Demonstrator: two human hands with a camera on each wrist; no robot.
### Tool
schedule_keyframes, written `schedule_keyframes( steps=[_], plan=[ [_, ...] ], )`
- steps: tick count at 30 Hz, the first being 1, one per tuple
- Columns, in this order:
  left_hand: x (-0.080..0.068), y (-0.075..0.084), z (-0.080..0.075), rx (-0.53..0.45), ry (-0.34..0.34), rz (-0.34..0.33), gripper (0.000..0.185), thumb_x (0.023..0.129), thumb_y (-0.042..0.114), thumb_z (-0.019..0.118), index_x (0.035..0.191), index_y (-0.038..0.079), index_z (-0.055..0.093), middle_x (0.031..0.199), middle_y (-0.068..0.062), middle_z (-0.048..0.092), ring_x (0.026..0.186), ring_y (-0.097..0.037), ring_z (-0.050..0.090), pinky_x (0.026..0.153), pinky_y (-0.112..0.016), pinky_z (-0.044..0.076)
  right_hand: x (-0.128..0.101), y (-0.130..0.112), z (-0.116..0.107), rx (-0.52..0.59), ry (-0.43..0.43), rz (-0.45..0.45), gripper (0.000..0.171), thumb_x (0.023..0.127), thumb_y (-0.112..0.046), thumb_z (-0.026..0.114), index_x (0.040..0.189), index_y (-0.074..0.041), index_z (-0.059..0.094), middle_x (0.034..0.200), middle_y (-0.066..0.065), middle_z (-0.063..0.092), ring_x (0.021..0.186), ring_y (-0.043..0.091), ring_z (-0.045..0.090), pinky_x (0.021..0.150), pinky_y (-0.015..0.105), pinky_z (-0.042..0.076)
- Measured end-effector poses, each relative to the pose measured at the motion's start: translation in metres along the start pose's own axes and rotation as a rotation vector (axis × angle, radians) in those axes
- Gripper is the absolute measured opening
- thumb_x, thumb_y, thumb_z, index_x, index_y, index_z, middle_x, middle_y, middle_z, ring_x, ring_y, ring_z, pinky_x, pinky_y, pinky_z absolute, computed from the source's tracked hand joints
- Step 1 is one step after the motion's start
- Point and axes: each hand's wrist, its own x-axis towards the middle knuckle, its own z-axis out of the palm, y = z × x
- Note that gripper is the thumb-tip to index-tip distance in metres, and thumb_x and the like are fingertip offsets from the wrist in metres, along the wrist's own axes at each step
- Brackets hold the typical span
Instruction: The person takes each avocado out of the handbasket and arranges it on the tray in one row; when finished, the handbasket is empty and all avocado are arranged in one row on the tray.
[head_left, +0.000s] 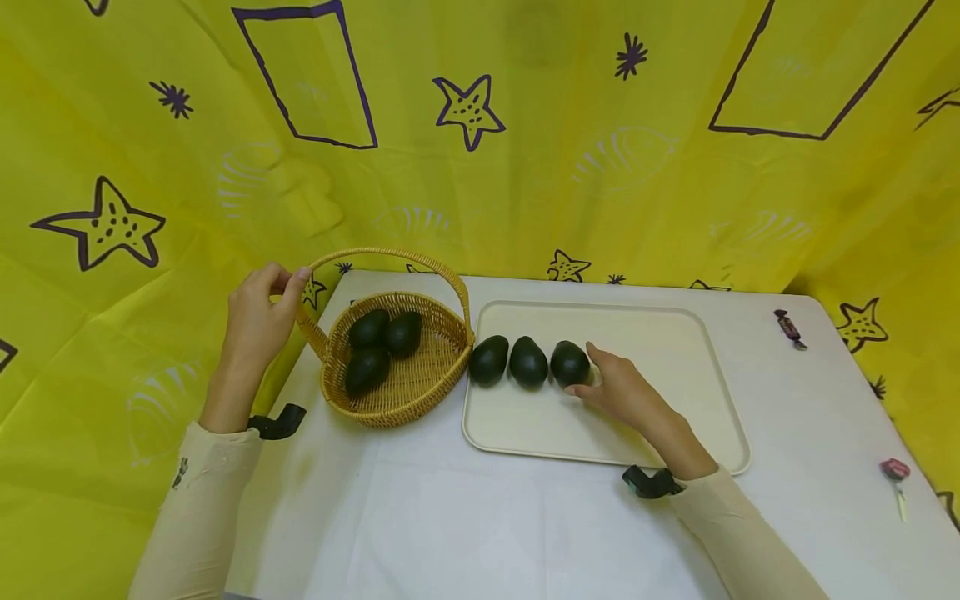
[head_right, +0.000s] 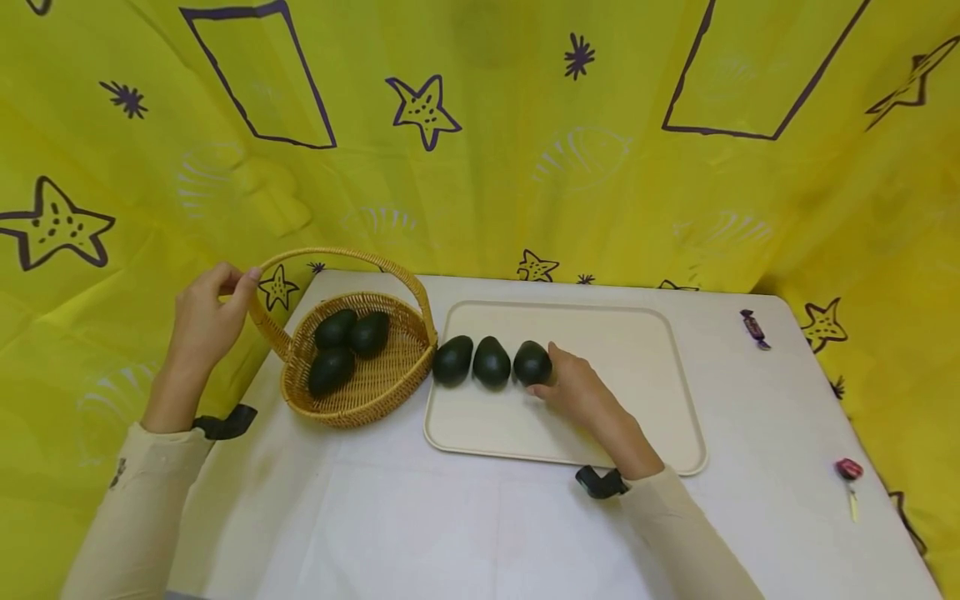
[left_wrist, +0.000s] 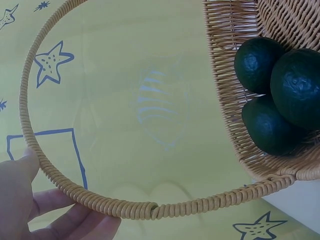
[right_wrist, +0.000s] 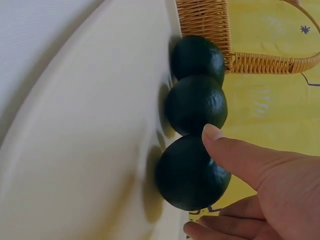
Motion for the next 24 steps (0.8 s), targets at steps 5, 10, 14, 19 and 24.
schedule_keyframes(
  steps=[5, 10, 14, 19, 24],
  plan=[
    [0.000, 0.000, 0.000, 0.000, -0.003, 0.003, 0.048, 0.110, 0.045, 0.055, 0.100, -0.002, 0.062, 0.112, -0.026, 0.066, 0.112, -0.047, 0.062, 0.099, -0.063, 0.046, 0.001, -0.009, -0.006, 0.010, -0.007, -0.005, 0.094, 0.096, -0.029, 0.080, 0.158, 0.017, 0.026, 0.163, 0.036, 0.032, 0.151, 0.053, 0.034, 0.122, 0.063, 0.030],
    [0.000, -0.001, 0.000, 0.004, -0.009, -0.002, 0.049, 0.110, 0.046, 0.054, 0.100, -0.001, 0.063, 0.112, -0.026, 0.066, 0.112, -0.046, 0.062, 0.100, -0.064, 0.046, 0.003, -0.027, -0.009, 0.014, -0.006, -0.038, 0.089, 0.098, -0.028, 0.079, 0.158, 0.015, 0.029, 0.162, 0.034, 0.036, 0.151, 0.051, 0.036, 0.122, 0.062, 0.032],
    [0.000, -0.001, 0.000, 0.001, -0.010, -0.003, 0.049, 0.110, 0.046, 0.054, 0.101, -0.001, 0.063, 0.112, -0.025, 0.066, 0.113, -0.046, 0.062, 0.101, -0.064, 0.046, 0.007, -0.046, -0.006, 0.005, -0.020, -0.077, 0.085, 0.098, -0.031, 0.078, 0.158, 0.011, 0.035, 0.160, 0.031, 0.042, 0.149, 0.048, 0.041, 0.121, 0.060, 0.035],
    [0.000, -0.002, 0.000, 0.002, -0.008, -0.005, 0.048, 0.110, 0.045, 0.054, 0.101, -0.001, 0.063, 0.113, -0.026, 0.066, 0.114, -0.047, 0.061, 0.101, -0.064, 0.045, 0.015, -0.078, 0.002, -0.021, -0.054, -0.174, 0.076, 0.098, -0.032, 0.078, 0.155, 0.007, 0.045, 0.153, 0.027, 0.053, 0.143, 0.044, 0.051, 0.117, 0.057, 0.042],
    [0.000, -0.001, 0.000, 0.001, -0.006, 0.000, 0.048, 0.110, 0.045, 0.055, 0.101, -0.002, 0.063, 0.113, -0.026, 0.066, 0.113, -0.047, 0.061, 0.101, -0.064, 0.046, 0.026, -0.115, 0.016, -0.037, -0.118, -0.282, 0.072, 0.099, -0.032, 0.076, 0.154, 0.004, 0.048, 0.151, 0.023, 0.057, 0.141, 0.039, 0.055, 0.115, 0.052, 0.047]
  ],
)
